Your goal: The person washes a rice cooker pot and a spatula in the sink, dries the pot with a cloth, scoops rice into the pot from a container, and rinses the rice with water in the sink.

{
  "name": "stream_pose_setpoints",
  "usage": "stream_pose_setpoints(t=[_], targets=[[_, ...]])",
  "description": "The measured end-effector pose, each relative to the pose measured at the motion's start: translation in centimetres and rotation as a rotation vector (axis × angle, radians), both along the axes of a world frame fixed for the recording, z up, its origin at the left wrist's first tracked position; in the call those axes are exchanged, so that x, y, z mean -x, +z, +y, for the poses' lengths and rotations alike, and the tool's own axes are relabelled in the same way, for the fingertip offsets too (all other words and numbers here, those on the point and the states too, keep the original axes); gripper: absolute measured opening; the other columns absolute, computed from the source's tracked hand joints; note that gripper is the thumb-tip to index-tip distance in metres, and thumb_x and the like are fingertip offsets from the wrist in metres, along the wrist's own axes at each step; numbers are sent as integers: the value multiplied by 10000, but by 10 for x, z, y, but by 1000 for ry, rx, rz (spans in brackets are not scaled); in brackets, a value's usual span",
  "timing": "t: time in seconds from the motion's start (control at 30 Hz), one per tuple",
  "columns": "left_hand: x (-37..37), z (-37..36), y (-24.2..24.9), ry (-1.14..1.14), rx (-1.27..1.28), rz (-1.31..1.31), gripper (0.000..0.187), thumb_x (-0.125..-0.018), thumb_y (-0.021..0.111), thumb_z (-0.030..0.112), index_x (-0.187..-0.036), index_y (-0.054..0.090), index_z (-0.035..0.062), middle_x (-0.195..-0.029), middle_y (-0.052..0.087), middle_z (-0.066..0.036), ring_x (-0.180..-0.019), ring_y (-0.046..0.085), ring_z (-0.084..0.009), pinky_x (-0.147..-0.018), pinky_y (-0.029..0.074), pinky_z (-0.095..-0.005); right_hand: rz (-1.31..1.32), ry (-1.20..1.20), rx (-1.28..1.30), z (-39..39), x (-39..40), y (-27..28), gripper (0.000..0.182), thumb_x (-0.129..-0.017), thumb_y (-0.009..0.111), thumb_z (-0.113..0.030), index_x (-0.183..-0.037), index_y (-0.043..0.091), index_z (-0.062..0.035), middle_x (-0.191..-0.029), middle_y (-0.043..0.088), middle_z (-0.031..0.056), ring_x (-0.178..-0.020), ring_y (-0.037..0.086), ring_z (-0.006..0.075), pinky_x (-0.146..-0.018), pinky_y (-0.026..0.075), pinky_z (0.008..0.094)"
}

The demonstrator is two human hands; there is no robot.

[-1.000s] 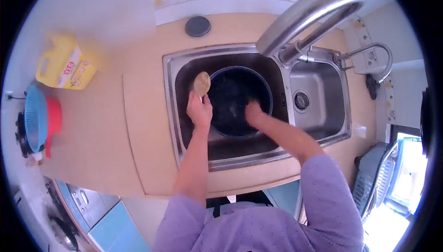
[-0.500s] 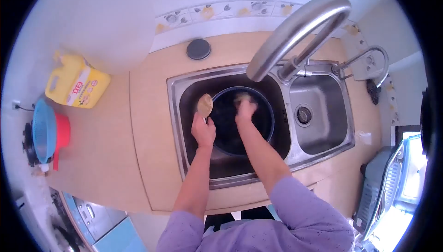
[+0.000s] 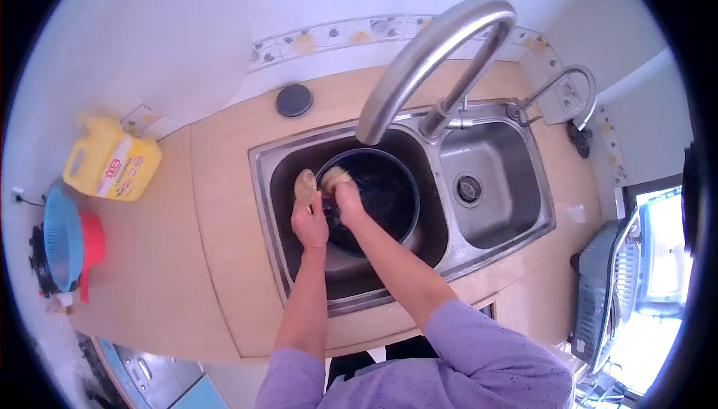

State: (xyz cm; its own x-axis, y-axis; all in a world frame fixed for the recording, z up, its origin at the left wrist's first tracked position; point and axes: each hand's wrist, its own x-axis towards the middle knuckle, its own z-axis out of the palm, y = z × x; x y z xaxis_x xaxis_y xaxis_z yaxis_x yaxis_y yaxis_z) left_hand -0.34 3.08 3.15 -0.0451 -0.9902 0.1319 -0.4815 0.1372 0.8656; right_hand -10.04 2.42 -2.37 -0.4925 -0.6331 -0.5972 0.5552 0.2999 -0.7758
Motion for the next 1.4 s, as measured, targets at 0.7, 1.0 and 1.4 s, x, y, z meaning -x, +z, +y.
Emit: stream_pose_setpoints(t=[0.7, 1.0, 1.4], targets=[[-2, 0, -23, 56, -10, -108, 320, -761, 680, 249, -926, 606, -15, -850, 621, -227, -810, 578, -417, -717, 449, -453, 1241, 1374, -459, 61, 50, 18, 419, -794, 536, -220, -1182, 550, -61, -1242, 519, 175, -1076, 562, 288, -871, 460, 403], [-6, 0, -19, 28, 3, -143, 361, -748, 690, 328, -878, 604, 3, -871, 627, -215, -833, 586, -400, -724, 456, -448, 360, 851, 258, 130, 68, 168, 571, -862, 480, -315, -1350, 351, -49, -1264, 501, 149, -1122, 524, 229, -929, 412, 381], [-25, 39, -4, 55, -190, -254, 399, -660, 767, 238, -908, 517, 51, -856, 626, -182, -845, 588, -400, -729, 448, -468, 292, 198, 590, 227, 195, 323, 464, -898, 395, -205, -1313, 376, 1, -1246, 516, 146, -1125, 535, 279, -897, 445, 382]])
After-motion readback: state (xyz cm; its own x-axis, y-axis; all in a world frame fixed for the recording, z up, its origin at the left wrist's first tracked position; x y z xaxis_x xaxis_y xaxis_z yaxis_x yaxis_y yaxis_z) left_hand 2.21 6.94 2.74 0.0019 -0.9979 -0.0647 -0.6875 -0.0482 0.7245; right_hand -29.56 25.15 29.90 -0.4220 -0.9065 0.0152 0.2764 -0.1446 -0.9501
